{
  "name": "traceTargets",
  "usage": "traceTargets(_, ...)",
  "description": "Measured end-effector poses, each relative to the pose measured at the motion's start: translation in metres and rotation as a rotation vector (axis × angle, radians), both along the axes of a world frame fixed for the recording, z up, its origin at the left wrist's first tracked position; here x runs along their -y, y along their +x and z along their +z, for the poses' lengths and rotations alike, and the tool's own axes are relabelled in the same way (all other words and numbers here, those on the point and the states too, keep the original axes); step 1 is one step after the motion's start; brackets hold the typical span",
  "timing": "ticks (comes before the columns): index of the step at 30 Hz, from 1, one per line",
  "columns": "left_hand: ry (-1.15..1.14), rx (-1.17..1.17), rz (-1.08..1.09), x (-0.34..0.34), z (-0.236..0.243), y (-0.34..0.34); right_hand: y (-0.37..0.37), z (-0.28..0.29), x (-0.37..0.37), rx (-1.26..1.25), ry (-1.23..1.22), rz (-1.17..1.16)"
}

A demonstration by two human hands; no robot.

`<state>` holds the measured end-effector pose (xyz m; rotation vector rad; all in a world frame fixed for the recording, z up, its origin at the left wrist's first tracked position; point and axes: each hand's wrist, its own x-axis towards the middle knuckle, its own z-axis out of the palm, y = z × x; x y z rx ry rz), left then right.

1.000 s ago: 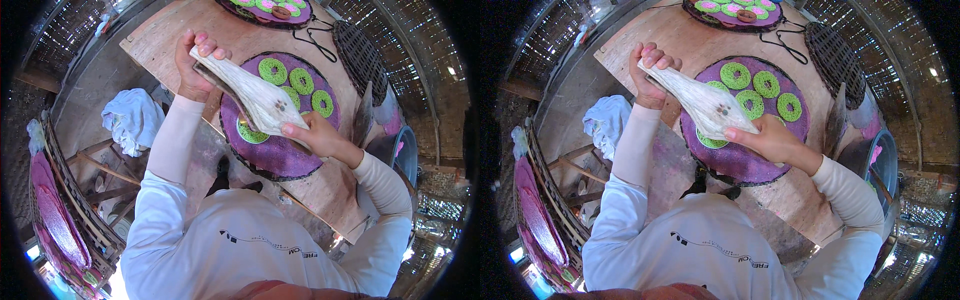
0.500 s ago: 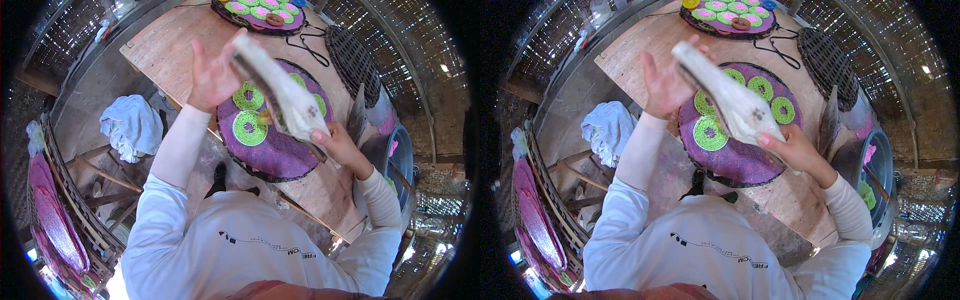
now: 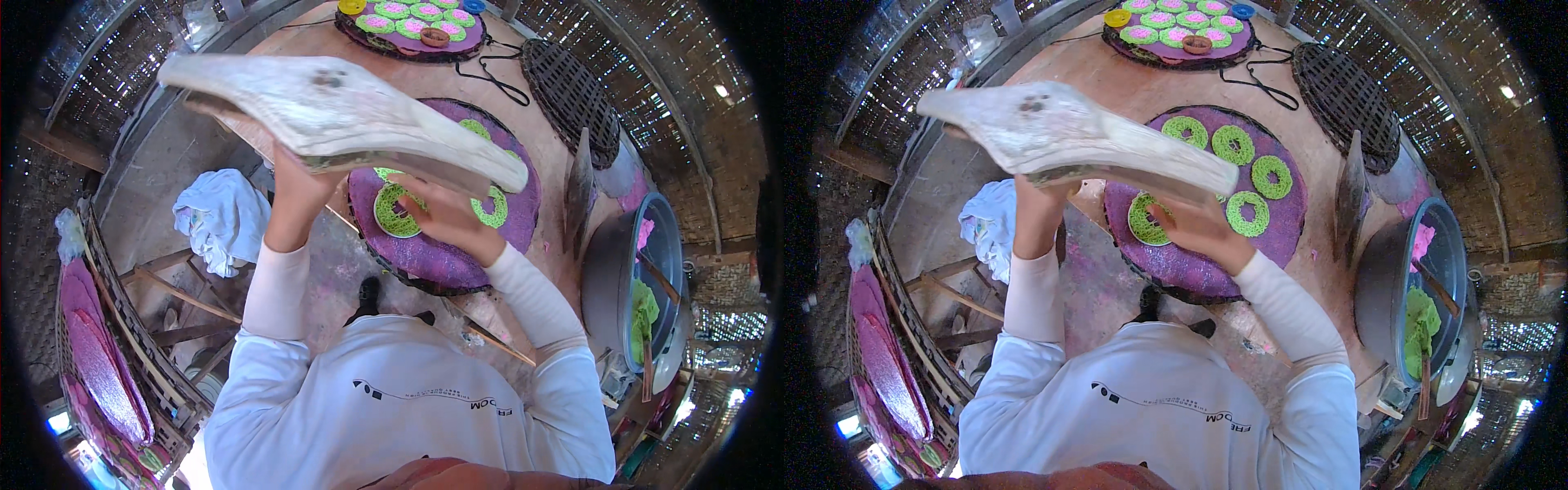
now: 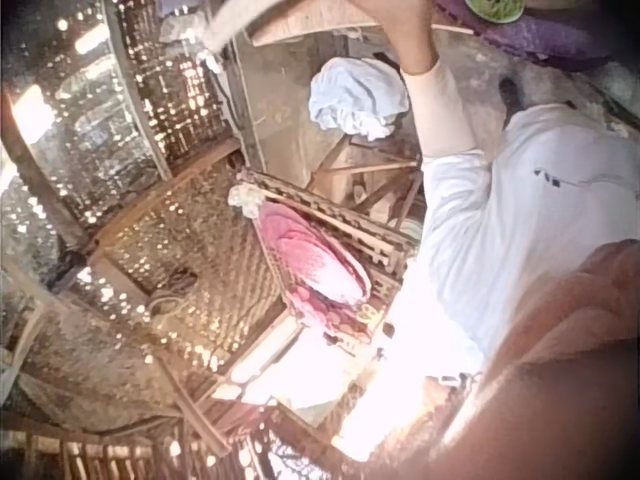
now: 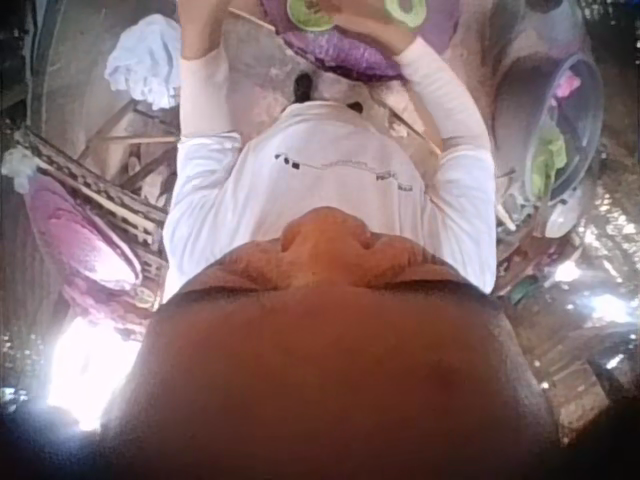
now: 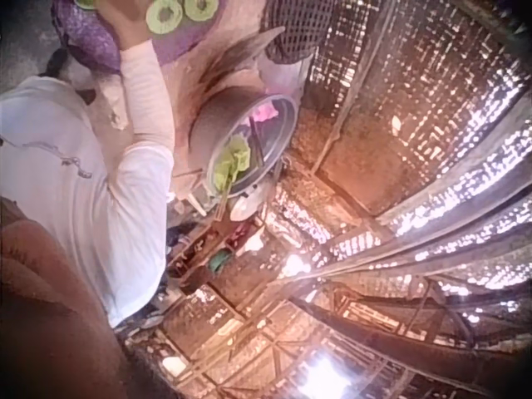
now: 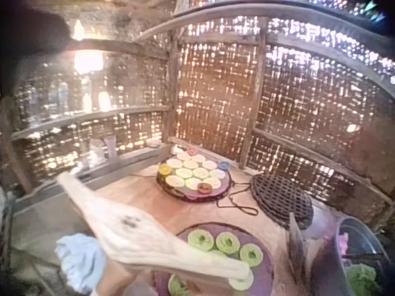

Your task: The person fills a piping bag with green and pink dough and pipes circular patterns onto a purple tray. They use a wooden tool to smooth the piped dough and arrange the finished items on the tray.

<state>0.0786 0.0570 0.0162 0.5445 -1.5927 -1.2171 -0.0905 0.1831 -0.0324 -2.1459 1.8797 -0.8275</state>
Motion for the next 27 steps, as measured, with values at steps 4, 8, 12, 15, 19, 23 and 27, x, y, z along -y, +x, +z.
traceTargets(4, 0.212, -0.124, 0.060, -0.005, -0.005, 0.015, 0.002, -0.020, 0.019, -0.185, -0.173, 0.082)
traceTargets(8, 0.304, -0.138, 0.048, -0.004, -0.011, 0.024, 0.003, -0.008, 0.017, -0.217, 0.010, 0.042)
traceTargets(12, 0.332, -0.158, 0.035, -0.002, -0.011, 0.027, -0.005, 0.001, 0.008, -0.364, 0.034, -0.011)
traceTargets(15, 0.322, -0.127, 0.040, 0.001, -0.012, 0.029, -0.009, 0.002, 0.002, -0.360, -0.033, -0.050)
traceTargets(19, 0.343, -0.121, 0.060, 0.002, -0.014, 0.028, -0.005, 0.005, -0.011, -0.183, 0.058, -0.137)
traceTargets(23, 0.409, -0.128, 0.054, 0.002, -0.014, 0.023, 0.009, -0.007, -0.025, -0.152, 0.041, -0.178)
traceTargets(27, 0.401, -0.123, 0.019, 0.003, -0.016, 0.018, 0.010, -0.017, -0.028, -0.135, 0.035, -0.194)
